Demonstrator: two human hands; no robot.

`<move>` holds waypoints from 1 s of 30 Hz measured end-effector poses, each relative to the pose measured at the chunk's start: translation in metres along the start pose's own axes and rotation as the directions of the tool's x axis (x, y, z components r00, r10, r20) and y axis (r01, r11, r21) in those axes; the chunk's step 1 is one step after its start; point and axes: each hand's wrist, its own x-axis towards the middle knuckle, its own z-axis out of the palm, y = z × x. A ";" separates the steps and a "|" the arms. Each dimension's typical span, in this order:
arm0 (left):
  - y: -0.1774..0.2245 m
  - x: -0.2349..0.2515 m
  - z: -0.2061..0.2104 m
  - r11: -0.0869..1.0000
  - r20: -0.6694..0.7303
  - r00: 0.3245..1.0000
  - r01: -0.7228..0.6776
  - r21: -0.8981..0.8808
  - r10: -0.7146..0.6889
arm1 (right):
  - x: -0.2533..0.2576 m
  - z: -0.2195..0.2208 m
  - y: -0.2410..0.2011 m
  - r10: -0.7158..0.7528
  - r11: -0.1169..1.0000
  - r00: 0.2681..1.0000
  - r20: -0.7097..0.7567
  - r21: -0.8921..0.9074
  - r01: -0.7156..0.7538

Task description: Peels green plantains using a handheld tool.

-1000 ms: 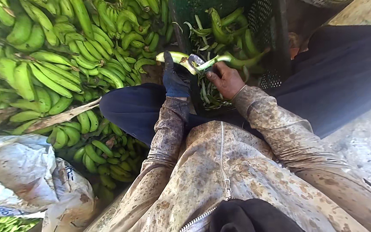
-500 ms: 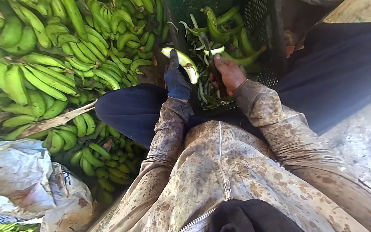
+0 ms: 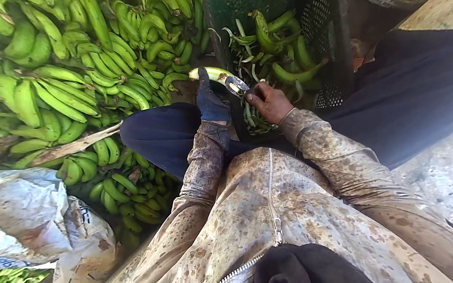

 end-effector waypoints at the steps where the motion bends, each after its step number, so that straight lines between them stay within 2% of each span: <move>1: 0.002 -0.003 0.003 1.000 -0.019 1.000 -0.012 -0.006 0.012 | 0.000 0.003 0.001 -0.005 1.000 1.000 0.002 -0.002 0.005; 3: 0.002 -0.002 0.002 1.000 -0.040 0.999 -0.002 -0.020 0.002 | 0.001 0.005 0.001 0.005 1.000 1.000 -0.005 -0.005 -0.005; 5: -0.002 0.004 -0.003 0.999 0.001 1.000 0.025 -0.036 -0.025 | 0.005 0.001 -0.001 0.025 1.000 1.000 -0.012 -0.006 -0.025; 8: -0.013 0.008 -0.006 1.000 0.205 0.979 -0.016 0.002 0.015 | 0.009 -0.007 -0.006 0.025 1.000 1.000 -0.010 0.008 -0.025; 11: -0.016 -0.002 -0.012 0.976 0.459 0.888 -0.110 0.188 0.012 | 0.018 -0.021 -0.005 0.034 0.999 0.999 -0.017 0.022 -0.033; 13: -0.010 -0.009 -0.016 0.917 0.564 0.816 -0.119 0.380 -0.128 | 0.025 -0.032 -0.002 0.064 0.998 0.997 -0.035 0.023 -0.063; 15: 0.001 -0.018 -0.014 0.813 0.594 0.737 -0.106 0.573 -0.323 | 0.036 -0.045 0.005 0.109 0.994 0.991 -0.081 0.012 -0.108; 16: 0.002 -0.023 -0.013 0.792 0.579 0.712 -0.051 0.608 -0.398 | 0.039 -0.051 0.009 0.141 0.990 0.985 -0.100 0.001 -0.141; 17: -0.001 -0.025 -0.015 0.802 0.565 0.713 -0.005 0.597 -0.415 | 0.038 -0.055 0.012 0.170 0.985 0.978 -0.119 -0.003 -0.172; 18: -0.006 -0.021 -0.016 0.849 0.559 0.741 0.028 0.528 -0.373 | 0.037 -0.058 0.012 0.186 0.982 0.971 -0.148 0.008 -0.187; 20: -0.013 -0.004 -0.016 0.957 0.523 0.816 0.121 0.264 -0.247 | 0.033 -0.058 0.010 0.153 0.988 0.964 -0.217 0.023 -0.152; 23: -0.003 0.011 -0.006 0.986 0.269 0.953 0.160 -0.053 -0.141 | 0.019 -0.042 0.005 0.030 1.000 0.976 -0.214 0.010 -0.029; 26: 0.008 0.018 -0.001 0.962 0.039 0.984 0.178 -0.208 -0.174 | 0.009 -0.020 0.002 -0.126 0.992 0.980 -0.155 -0.001 0.127; 28: 0.010 0.018 0.000 0.940 0.032 0.989 0.148 -0.307 -0.146 | 0.009 -0.008 0.005 -0.198 0.980 0.971 -0.134 0.008 0.201; 30: 0.011 0.014 0.006 0.931 -0.025 0.993 0.101 -0.351 -0.117 | 0.010 -0.003 0.005 -0.205 0.978 0.973 -0.108 0.015 0.208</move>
